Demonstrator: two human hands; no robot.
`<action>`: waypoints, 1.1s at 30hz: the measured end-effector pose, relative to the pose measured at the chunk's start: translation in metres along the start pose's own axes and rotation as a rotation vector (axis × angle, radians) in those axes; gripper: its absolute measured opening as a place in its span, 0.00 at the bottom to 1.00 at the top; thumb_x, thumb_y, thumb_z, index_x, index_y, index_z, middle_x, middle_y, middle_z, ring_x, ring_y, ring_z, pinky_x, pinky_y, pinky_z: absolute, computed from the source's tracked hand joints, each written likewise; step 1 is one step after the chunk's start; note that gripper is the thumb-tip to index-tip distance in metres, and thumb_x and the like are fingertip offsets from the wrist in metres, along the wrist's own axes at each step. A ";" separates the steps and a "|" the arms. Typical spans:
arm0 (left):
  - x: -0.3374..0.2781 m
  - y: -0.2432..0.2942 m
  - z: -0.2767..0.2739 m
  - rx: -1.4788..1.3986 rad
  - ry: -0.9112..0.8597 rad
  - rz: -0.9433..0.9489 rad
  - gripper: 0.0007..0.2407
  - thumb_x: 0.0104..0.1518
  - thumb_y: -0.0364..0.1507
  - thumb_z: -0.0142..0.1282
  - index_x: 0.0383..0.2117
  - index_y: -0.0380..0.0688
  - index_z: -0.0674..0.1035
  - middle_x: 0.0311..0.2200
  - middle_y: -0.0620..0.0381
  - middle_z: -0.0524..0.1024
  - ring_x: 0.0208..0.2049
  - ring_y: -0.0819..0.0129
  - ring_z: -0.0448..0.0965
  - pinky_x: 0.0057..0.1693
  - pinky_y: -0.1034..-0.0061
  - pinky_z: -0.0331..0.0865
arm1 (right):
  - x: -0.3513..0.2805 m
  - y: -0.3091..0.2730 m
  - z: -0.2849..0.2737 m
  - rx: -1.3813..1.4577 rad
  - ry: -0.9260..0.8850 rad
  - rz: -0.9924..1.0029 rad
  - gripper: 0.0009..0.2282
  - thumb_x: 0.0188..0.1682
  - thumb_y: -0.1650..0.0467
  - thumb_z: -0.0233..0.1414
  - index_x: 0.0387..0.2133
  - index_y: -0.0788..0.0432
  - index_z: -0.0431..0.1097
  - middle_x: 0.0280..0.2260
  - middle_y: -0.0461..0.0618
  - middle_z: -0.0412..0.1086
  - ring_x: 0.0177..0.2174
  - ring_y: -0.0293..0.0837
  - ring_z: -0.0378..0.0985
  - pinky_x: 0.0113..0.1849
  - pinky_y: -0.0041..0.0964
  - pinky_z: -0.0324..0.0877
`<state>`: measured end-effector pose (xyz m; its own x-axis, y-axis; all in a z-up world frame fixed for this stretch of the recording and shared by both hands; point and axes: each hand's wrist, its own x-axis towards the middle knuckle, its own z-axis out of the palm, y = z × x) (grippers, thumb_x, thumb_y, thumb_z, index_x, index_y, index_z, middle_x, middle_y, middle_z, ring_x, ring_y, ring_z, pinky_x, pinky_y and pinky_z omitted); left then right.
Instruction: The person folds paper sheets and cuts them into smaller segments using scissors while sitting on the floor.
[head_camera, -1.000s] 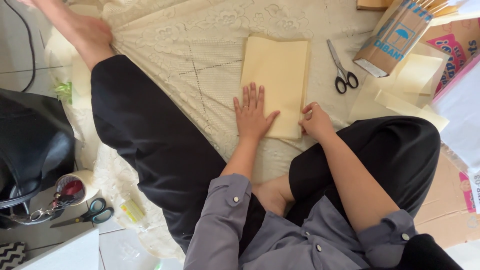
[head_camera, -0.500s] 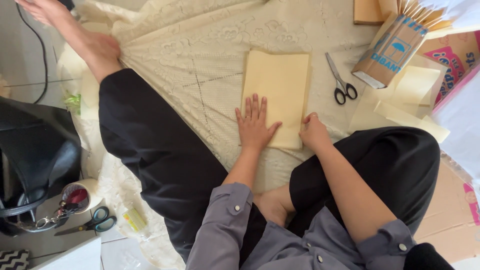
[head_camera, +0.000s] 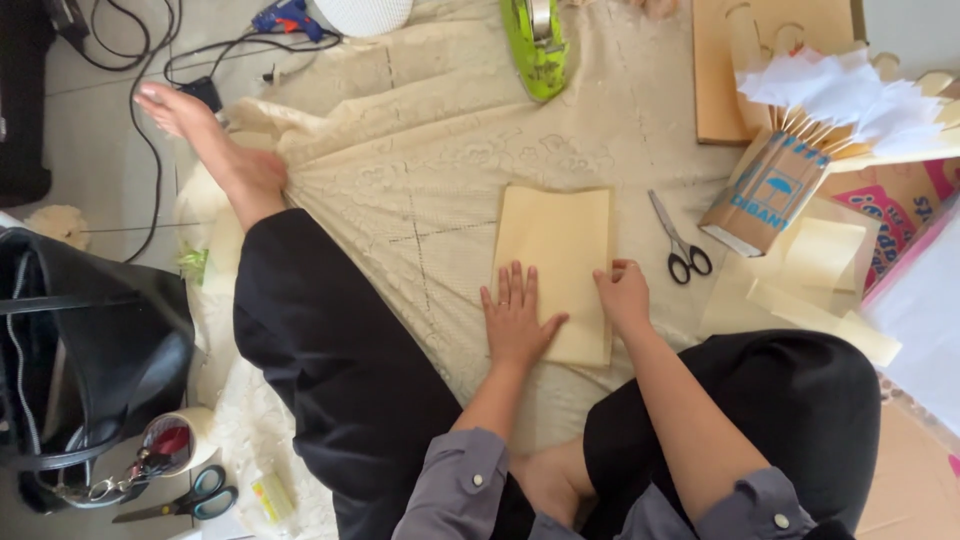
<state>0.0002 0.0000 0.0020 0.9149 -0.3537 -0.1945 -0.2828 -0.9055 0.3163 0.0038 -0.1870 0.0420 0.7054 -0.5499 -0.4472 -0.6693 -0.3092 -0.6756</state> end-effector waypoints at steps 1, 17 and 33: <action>-0.002 -0.001 0.001 0.003 -0.009 -0.006 0.41 0.54 0.65 0.35 0.72 0.56 0.53 0.75 0.51 0.43 0.75 0.54 0.39 0.72 0.38 0.35 | 0.003 0.003 0.002 0.037 -0.006 0.025 0.22 0.53 0.68 0.57 0.56 0.70 0.64 0.42 0.64 0.74 0.44 0.60 0.80 0.41 0.52 0.78; 0.011 -0.041 -0.065 -0.914 0.481 -0.338 0.47 0.47 0.42 0.72 0.70 0.35 0.53 0.69 0.31 0.51 0.71 0.37 0.50 0.72 0.42 0.43 | -0.052 -0.042 -0.049 0.563 -0.213 -0.226 0.08 0.50 0.75 0.60 0.39 0.67 0.72 0.33 0.52 0.74 0.34 0.46 0.75 0.41 0.39 0.73; -0.120 0.038 -0.218 -1.472 0.229 -0.203 0.10 0.57 0.33 0.67 0.41 0.46 0.81 0.29 0.55 0.84 0.29 0.72 0.81 0.38 0.75 0.76 | -0.119 -0.045 -0.104 0.883 -0.351 -0.481 0.08 0.50 0.76 0.57 0.41 0.64 0.67 0.34 0.54 0.72 0.32 0.48 0.79 0.38 0.47 0.77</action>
<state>-0.0578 0.0597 0.2398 0.9654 -0.0851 -0.2467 0.2574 0.1545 0.9539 -0.0736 -0.1884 0.1864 0.9727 -0.2217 -0.0685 0.0051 0.3155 -0.9489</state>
